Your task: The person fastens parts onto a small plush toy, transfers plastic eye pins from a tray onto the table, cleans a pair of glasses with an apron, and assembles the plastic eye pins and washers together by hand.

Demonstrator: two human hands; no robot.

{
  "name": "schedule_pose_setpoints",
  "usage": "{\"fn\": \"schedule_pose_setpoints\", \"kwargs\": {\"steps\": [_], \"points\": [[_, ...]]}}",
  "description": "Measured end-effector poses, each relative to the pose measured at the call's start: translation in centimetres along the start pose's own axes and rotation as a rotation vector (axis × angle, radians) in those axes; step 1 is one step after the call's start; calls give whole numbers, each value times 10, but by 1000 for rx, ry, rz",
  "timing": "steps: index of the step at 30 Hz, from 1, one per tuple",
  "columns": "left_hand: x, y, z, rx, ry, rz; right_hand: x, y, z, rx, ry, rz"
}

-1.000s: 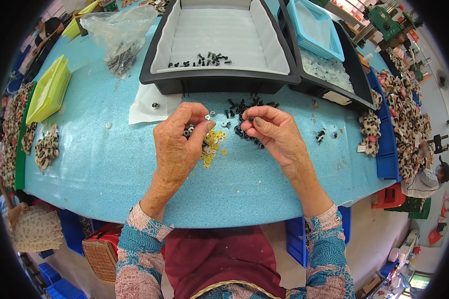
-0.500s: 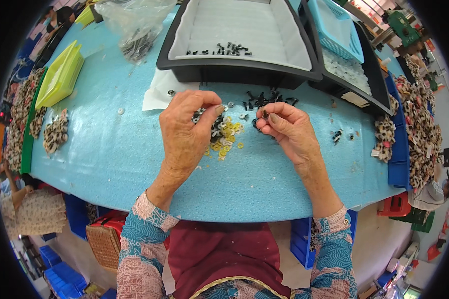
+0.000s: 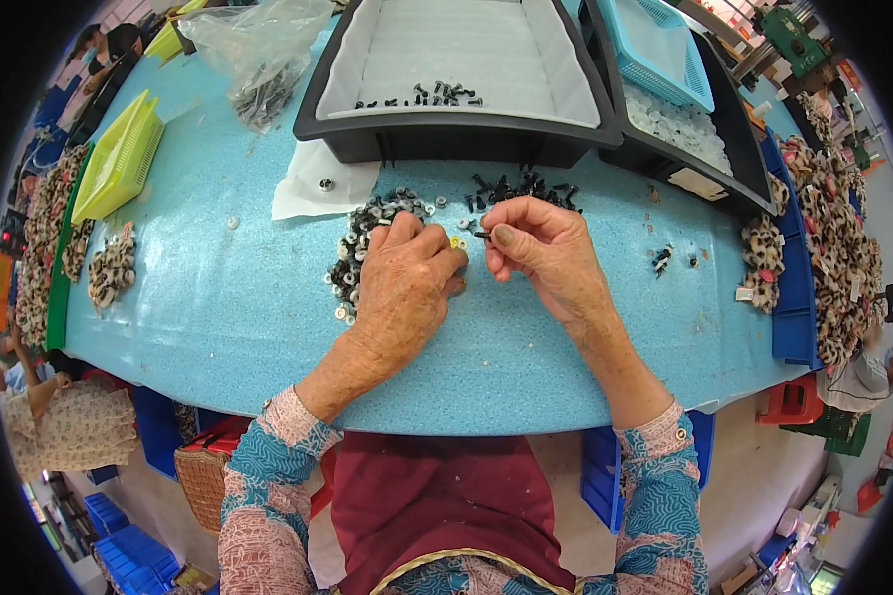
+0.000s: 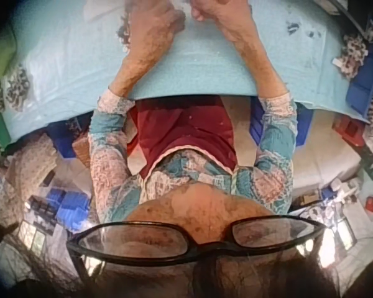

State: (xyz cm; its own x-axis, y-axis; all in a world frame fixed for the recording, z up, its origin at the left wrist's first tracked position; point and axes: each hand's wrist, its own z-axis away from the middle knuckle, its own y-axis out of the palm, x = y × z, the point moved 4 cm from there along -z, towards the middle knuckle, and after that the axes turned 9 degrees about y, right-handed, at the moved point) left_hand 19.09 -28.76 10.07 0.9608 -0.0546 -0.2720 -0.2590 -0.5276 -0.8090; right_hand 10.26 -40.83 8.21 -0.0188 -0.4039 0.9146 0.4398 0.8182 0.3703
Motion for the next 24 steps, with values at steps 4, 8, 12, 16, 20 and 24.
{"fn": "schedule_pose_setpoints", "kwargs": {"steps": [4, 8, 12, 16, 20, 24], "points": [[2, 12, 9, 32, 30, 63, -4, -2, 8, -65, 11, 82], [3, 16, 15, 80, -23, 160, -4, 3, 16, -19, -32, 49], [-1, 20, 15, 101, 30, 82, 1, 2, 18, -70, -52, 23], [6, 12, 2, -34, 81, 88, 3, -8, 16, -103, -51, 47], [28, -7, 3, -176, -302, 595, 12, 0, 13, -74, -127, -14], [37, 2, 8, -301, -565, 1150, 10, 10, 17, 2, -147, 106]]}}
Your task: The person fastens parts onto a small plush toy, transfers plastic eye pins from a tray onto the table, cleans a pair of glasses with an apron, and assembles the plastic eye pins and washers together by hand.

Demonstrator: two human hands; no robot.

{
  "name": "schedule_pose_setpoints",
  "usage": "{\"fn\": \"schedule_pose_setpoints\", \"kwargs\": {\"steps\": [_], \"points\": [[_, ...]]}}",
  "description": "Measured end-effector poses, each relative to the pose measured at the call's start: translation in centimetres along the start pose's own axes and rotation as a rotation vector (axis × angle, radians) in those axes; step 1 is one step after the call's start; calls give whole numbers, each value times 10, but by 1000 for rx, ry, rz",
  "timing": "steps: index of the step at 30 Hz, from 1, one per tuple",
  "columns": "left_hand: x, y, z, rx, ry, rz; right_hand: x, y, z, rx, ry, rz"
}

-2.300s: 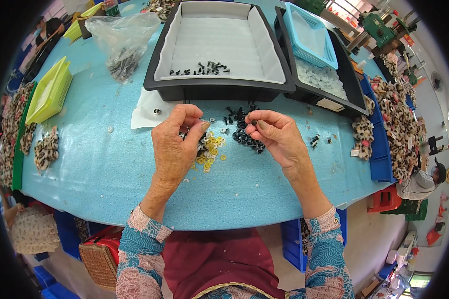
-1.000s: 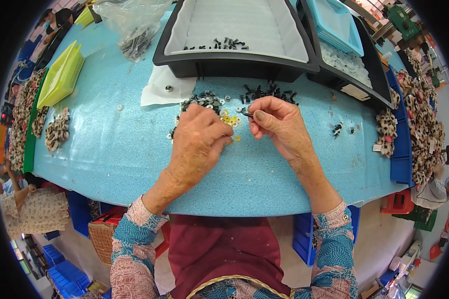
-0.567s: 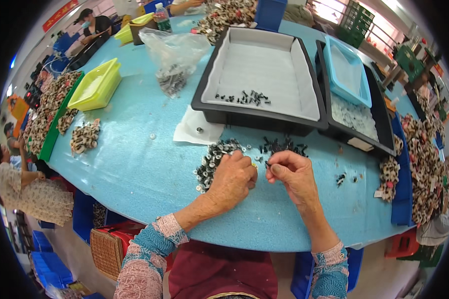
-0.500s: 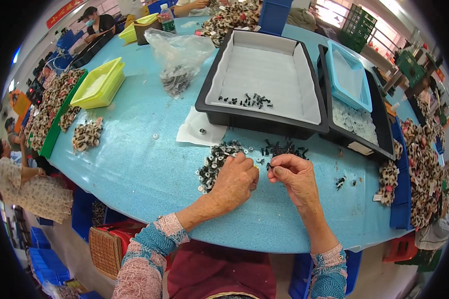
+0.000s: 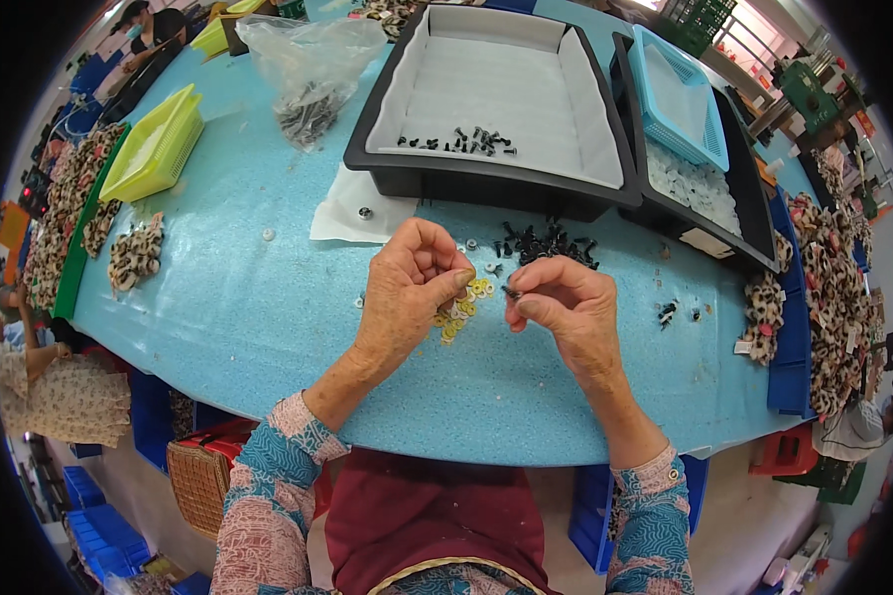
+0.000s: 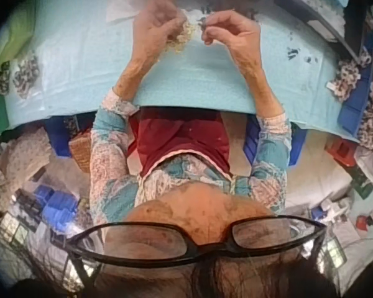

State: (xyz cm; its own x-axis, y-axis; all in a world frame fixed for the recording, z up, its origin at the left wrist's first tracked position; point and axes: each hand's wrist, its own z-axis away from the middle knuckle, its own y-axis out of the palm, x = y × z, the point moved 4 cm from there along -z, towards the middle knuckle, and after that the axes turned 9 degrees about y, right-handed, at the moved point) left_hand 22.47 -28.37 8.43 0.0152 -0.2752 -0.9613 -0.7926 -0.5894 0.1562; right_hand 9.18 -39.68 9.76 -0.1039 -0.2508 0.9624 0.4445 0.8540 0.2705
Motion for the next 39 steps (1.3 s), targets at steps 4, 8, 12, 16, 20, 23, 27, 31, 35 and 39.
{"fn": "schedule_pose_setpoints", "kwargs": {"steps": [4, 8, 12, 16, 20, 23, 27, 31, 35, 39], "points": [[-1, 4, 5, -30, -104, 104, -4, 8, 4, 20, 49, 105], [-3, 6, 8, 4, -148, 132, -7, 6, 2, 13, 49, 136], [-4, 8, 9, 47, -171, 145, -7, 5, 1, 9, 67, 154], [-4, 9, 8, 36, -202, 157, -8, 3, 2, -3, 61, 196], [4, 3, 11, 58, -258, 264, 0, 13, 3, -2, -39, 374], [9, 6, 12, 129, -362, 368, 9, 14, 3, 80, -261, 669], [5, 6, 9, 179, -385, 228, 9, 15, 4, 77, -299, 650], [-16, 4, 3, 112, -182, -4, 4, 11, 0, 88, -156, 601], [-29, -29, 9, -283, 64, -62, 4, 4, -1, 53, -272, 539], [-43, -59, 27, -297, 88, -331, -5, 4, 1, 81, -11, 471]]}}
